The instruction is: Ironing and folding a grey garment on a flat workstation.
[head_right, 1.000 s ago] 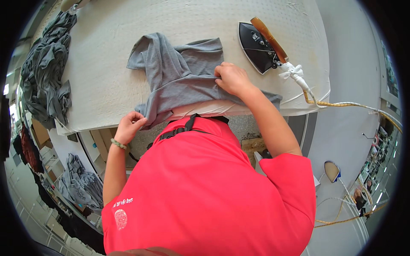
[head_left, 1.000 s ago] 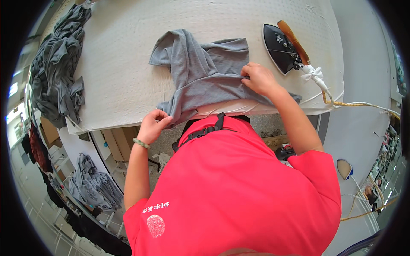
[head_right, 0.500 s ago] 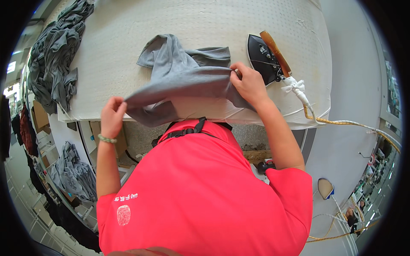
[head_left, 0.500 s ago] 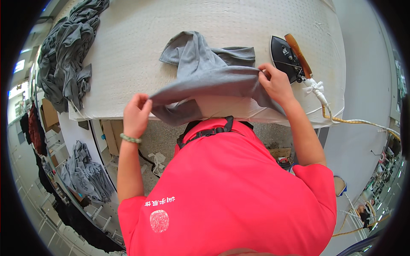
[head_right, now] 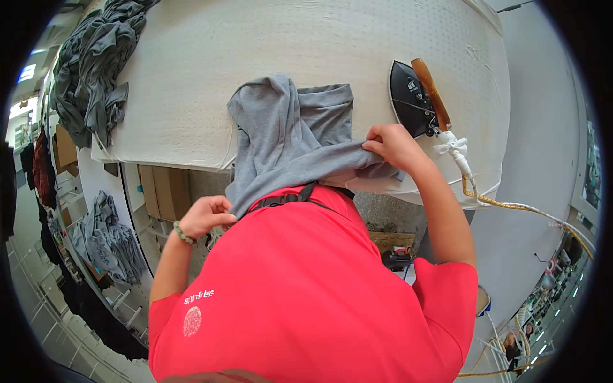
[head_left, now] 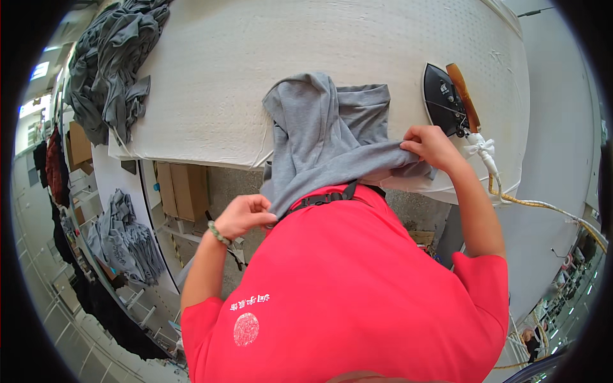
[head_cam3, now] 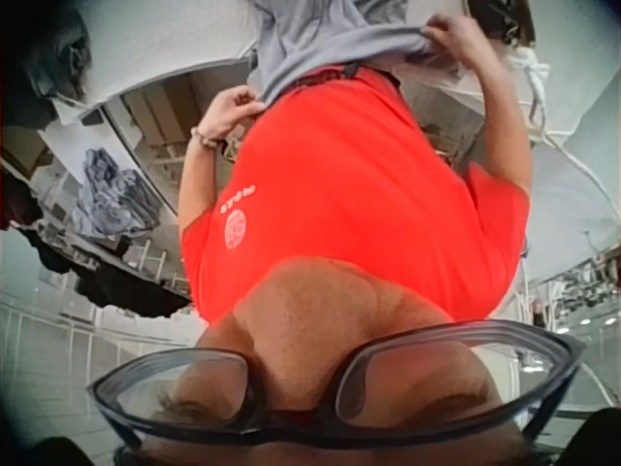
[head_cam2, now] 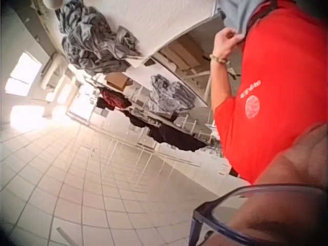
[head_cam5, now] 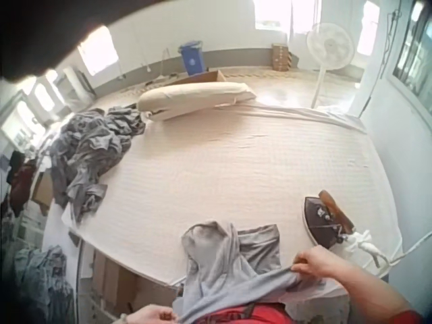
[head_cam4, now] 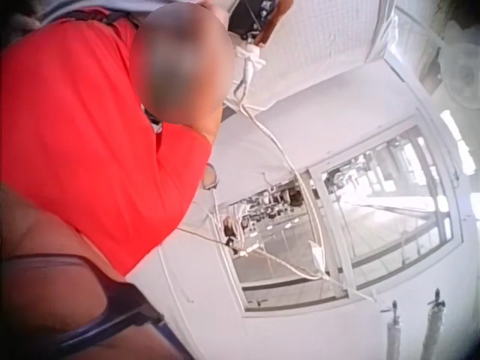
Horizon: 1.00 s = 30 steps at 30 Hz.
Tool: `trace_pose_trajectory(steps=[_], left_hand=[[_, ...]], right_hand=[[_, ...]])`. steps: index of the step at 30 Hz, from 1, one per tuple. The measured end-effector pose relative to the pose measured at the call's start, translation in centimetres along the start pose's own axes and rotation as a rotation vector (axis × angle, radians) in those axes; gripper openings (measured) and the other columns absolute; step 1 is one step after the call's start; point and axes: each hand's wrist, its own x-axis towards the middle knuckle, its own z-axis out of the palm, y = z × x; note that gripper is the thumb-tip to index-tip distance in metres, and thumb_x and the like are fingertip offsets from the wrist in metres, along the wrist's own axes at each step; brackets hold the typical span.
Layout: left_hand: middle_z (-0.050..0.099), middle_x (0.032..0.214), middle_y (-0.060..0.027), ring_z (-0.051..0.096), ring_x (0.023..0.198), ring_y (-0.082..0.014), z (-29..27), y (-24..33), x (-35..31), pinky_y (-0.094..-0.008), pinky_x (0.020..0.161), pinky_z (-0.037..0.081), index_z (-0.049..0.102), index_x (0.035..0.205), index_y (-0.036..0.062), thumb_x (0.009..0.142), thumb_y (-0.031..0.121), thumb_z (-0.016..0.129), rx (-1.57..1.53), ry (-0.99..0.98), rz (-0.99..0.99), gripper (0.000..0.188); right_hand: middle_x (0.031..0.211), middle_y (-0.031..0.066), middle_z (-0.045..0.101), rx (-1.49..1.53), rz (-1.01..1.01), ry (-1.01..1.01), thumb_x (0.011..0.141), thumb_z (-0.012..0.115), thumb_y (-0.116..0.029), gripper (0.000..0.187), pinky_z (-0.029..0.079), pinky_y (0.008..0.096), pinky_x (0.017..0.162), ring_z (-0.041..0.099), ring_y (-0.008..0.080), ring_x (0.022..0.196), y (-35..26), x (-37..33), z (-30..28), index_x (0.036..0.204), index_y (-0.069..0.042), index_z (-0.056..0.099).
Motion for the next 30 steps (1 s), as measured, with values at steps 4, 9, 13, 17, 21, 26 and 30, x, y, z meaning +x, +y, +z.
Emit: trace_pose_trajectory(steps=[4, 9, 13, 17, 21, 26, 30], left_hand=[[0.072, 0.091, -0.0017, 0.067, 0.078, -0.0068, 1.2, -1.9, -0.1, -0.0248, 0.066, 0.056, 0.07, 0.106, 0.0008, 0.094, 0.004, 0.075, -0.022, 0.11, 0.111, 0.013], [0.073, 0.092, -0.0017, 0.067, 0.078, -0.0081, -0.2, -1.4, -1.1, -0.0252, 0.071, 0.058, 0.072, 0.106, -0.0004, 0.096, 0.002, 0.07, 0.225, 0.426, 0.174, 0.01], [0.073, 0.095, -0.0029, 0.068, 0.082, -0.0093, -0.5, -1.0, -0.9, -0.0281, 0.076, 0.061, 0.071, 0.108, -0.0013, 0.098, 0.002, 0.066, 0.177, 0.647, 0.231, 0.011], [0.072, 0.099, -0.0054, 0.069, 0.085, -0.0118, -0.8, -1.1, -0.1, -0.032, 0.079, 0.063, 0.069, 0.108, -0.0024, 0.099, 0.003, 0.065, -0.15, 0.674, 0.324, 0.011], [0.072, 0.102, -0.0069, 0.071, 0.089, -0.0148, -0.5, -0.9, -0.6, -0.0349, 0.083, 0.065, 0.067, 0.11, -0.003, 0.1, 0.003, 0.065, -0.496, 0.582, 0.394, 0.012], [0.073, 0.101, -0.0071, 0.072, 0.091, -0.0158, -0.8, 0.0, -1.7, -0.0336, 0.084, 0.064, 0.067, 0.108, -0.0026, 0.098, 0.005, 0.071, -0.445, 0.445, 0.42, 0.013], [0.075, 0.096, -0.0066, 0.073, 0.087, -0.0145, -1.5, 2.4, -2.4, -0.0309, 0.081, 0.062, 0.07, 0.104, -0.0026, 0.095, 0.007, 0.076, -0.123, 0.359, 0.306, 0.014]], right_hand=[[0.081, 0.0098, 0.074, -0.142, -0.09, -0.065, 0.096, 0.074, -0.014, 0.02, 0.055, 0.0334, 0.063, 0.066, 0.0145, 0.068, 0.4, 1.1, -0.5, 0.105, 0.004, 0.073], [0.081, 0.0141, 0.074, -0.151, -0.226, -0.101, 0.096, 0.069, -0.012, 0.018, 0.056, 0.0371, 0.067, 0.068, 0.0207, 0.069, -0.4, 1.5, -1.3, 0.105, 0.004, 0.072], [0.083, 0.0171, 0.073, -0.354, -0.267, -0.115, 0.095, 0.066, -0.013, 0.017, 0.057, 0.0402, 0.071, 0.069, 0.0278, 0.071, -1.9, 2.5, -0.2, 0.103, 0.001, 0.072], [0.085, 0.0193, 0.071, -0.497, -0.358, -0.049, 0.094, 0.065, -0.016, 0.016, 0.057, 0.0436, 0.075, 0.071, 0.0343, 0.079, -1.5, 5.0, 2.0, 0.1, -0.003, 0.072], [0.092, 0.0184, 0.072, -0.576, -0.465, 0.005, 0.093, 0.066, -0.017, 0.015, 0.058, 0.045, 0.077, 0.072, 0.0364, 0.088, -3.0, 7.8, 2.8, 0.098, -0.004, 0.07], [0.11, 0.0142, 0.073, -0.557, -0.9, 0.332, 0.095, 0.066, -0.018, 0.013, 0.059, 0.0434, 0.079, 0.072, 0.0347, 0.096, -6.6, 10.1, 5.8, 0.096, -0.006, 0.07], [0.117, 0.011, 0.073, -0.602, -1.013, 0.358, 0.097, 0.066, -0.015, 0.011, 0.061, 0.0421, 0.079, 0.073, 0.0332, 0.095, -6.4, 14.1, 8.0, 0.099, -0.006, 0.072]])
